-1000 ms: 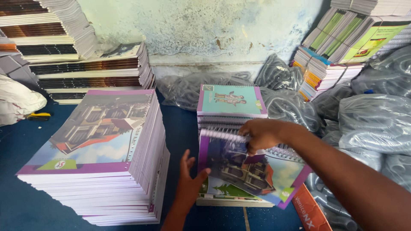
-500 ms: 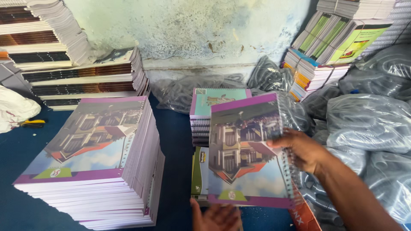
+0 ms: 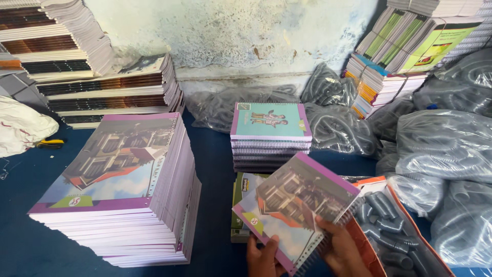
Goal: The person inserts a plastic spiral binding into the punched holes of a notebook cover and pages, then closes the spiral ends to secure the binding. They repeat this process for multiple notebooks, stacking the finished ones on the floor.
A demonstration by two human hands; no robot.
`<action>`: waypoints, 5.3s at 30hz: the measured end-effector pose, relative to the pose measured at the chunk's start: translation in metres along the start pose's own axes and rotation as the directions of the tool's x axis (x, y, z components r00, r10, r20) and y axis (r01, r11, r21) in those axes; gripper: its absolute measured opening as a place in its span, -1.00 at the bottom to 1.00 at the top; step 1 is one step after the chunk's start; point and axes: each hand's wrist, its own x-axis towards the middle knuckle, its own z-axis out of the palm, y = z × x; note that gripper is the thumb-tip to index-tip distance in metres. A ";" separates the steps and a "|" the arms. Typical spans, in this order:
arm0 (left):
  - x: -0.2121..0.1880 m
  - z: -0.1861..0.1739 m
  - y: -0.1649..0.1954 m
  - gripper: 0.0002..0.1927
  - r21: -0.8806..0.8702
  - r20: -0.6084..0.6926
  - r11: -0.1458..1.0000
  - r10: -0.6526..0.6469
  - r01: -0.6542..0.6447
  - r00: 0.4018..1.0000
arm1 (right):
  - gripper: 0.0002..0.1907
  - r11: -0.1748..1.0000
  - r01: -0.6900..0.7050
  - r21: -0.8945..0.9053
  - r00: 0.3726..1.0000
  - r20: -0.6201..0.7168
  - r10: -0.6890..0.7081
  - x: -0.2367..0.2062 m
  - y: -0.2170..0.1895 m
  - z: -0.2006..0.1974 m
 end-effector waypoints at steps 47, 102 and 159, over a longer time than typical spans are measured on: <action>0.081 0.148 0.250 -0.64 0.590 0.267 0.717 0.260 -0.371 0.928 | -0.55 0.717 0.089 -0.692 0.982 0.180 0.051 0.078 -0.200 0.086; 0.225 0.192 0.264 -0.69 0.984 0.113 0.053 0.549 -0.169 0.828 | -0.46 0.388 0.005 -0.922 0.995 -0.035 -0.097 0.248 -0.181 0.122; -0.037 0.040 0.148 -0.62 0.718 0.696 -0.340 0.364 -0.608 0.618 | -0.66 0.160 0.340 -0.927 0.922 0.295 -0.250 0.059 -0.002 0.031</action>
